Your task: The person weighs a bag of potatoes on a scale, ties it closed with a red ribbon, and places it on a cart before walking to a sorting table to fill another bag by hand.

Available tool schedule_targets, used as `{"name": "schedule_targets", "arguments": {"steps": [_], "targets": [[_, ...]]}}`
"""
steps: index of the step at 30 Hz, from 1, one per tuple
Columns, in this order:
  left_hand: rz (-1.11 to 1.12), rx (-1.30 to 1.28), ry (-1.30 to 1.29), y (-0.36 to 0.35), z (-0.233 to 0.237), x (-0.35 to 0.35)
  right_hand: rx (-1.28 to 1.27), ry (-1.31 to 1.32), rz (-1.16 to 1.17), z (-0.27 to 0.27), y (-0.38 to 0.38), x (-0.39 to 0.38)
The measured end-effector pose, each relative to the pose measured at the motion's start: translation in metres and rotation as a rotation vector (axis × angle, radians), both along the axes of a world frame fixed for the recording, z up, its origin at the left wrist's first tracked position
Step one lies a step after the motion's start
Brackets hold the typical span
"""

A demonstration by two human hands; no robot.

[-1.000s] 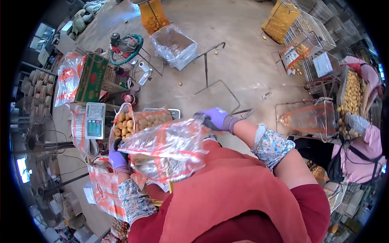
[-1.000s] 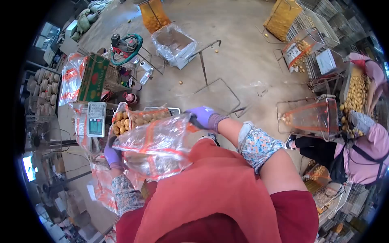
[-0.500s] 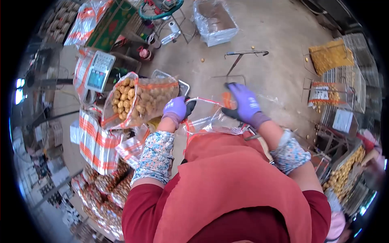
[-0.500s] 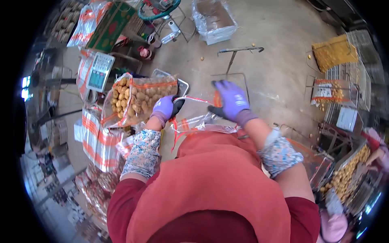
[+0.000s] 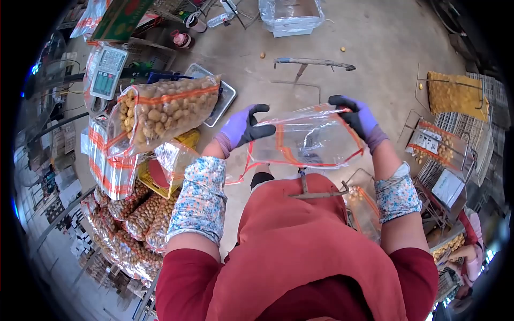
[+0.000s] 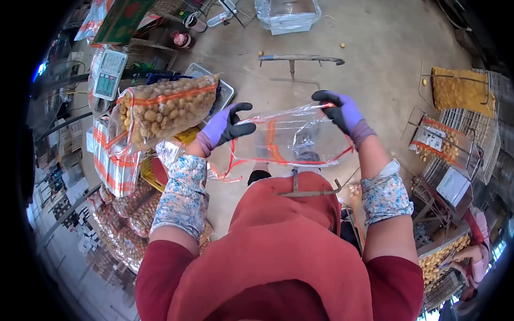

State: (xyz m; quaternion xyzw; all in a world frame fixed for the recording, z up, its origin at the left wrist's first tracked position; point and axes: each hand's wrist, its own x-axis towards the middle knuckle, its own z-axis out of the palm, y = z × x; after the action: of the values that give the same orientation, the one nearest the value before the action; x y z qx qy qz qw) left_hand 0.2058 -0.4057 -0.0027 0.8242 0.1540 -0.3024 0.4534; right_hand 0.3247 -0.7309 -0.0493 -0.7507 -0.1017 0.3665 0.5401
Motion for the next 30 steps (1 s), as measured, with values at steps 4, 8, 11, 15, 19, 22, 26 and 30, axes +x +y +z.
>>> {"name": "schedule_targets", "arguments": {"steps": [4, 8, 11, 15, 19, 22, 26, 30], "targets": [[0.09, -0.197, -0.034, 0.015, -0.05, 0.033, -0.091, 0.122, -0.189, -0.046, -0.018, 0.034], [0.166, 0.14, -0.177, 0.012, -0.069, 0.07, -0.117, 0.067, -0.348, -0.072, 0.006, 0.054], [0.229, 0.235, -0.328, 0.018, -0.108, 0.09, -0.014, 0.184, -0.428, -0.104, 0.015, 0.069], [0.336, 0.064, -0.288, 0.006, -0.108, 0.107, 0.065, 0.226, -0.415, -0.098, 0.027, 0.077], [0.227, 0.065, -0.504, 0.004, -0.123, 0.118, 0.275, 0.28, -0.514, -0.098, 0.029, 0.075], [0.121, 0.146, -0.58, 0.007, -0.134, 0.124, 0.234, 0.217, -0.496, -0.1, 0.031, 0.079], [0.123, 0.241, -0.509, 0.004, -0.143, 0.128, 0.004, 0.292, -0.651, -0.155, 0.033, 0.082], [0.152, 0.253, -0.3, 0.005, -0.142, 0.123, 0.142, 0.48, -0.78, -0.205, 0.047, 0.063]]}}
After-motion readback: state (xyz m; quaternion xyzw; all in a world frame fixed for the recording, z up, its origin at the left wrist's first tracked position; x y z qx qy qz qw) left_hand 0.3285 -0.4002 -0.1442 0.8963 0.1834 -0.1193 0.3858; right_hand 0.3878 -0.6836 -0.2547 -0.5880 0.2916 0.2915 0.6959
